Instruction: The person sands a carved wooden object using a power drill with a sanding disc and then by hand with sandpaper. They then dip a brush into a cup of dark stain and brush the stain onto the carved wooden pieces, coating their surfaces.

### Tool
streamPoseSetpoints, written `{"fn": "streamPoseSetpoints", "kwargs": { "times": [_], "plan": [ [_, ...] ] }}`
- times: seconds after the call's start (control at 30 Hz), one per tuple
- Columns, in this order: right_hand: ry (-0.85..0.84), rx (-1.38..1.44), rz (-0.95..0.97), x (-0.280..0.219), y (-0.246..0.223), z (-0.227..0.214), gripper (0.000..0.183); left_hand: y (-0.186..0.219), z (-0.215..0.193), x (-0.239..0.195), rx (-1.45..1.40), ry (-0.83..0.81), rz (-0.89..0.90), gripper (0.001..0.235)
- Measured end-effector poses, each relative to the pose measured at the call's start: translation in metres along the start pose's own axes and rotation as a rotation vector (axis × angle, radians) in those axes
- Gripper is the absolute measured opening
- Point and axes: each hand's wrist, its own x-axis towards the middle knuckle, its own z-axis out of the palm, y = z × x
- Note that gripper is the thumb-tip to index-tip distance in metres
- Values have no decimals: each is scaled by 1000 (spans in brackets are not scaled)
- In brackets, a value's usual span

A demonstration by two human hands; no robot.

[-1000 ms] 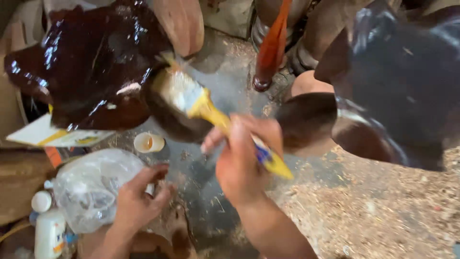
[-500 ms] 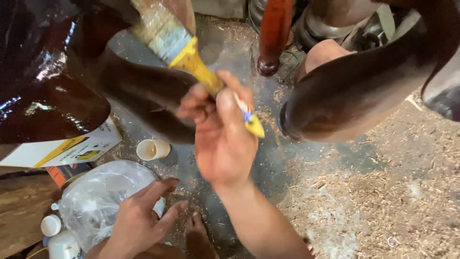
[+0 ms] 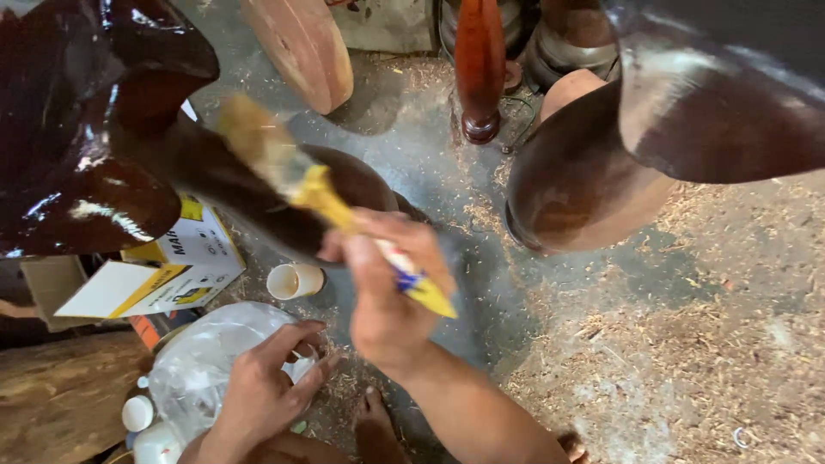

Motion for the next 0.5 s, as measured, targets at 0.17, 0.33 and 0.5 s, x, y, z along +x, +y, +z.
{"fn": "streamPoseSetpoints", "kwargs": {
  "times": [0.17,0.33,0.5],
  "plan": [
    [-238,-66,-236,-4,17,10,20,-37,6,-20,53,66,32,44],
    [-363,-90,-346,4,12,-16,10,-30,7,-28,60,124,-2,40],
    [-326,519,182,40,66,-39,8,-8,3,-34,32,85,-251,52]
  ]
}}
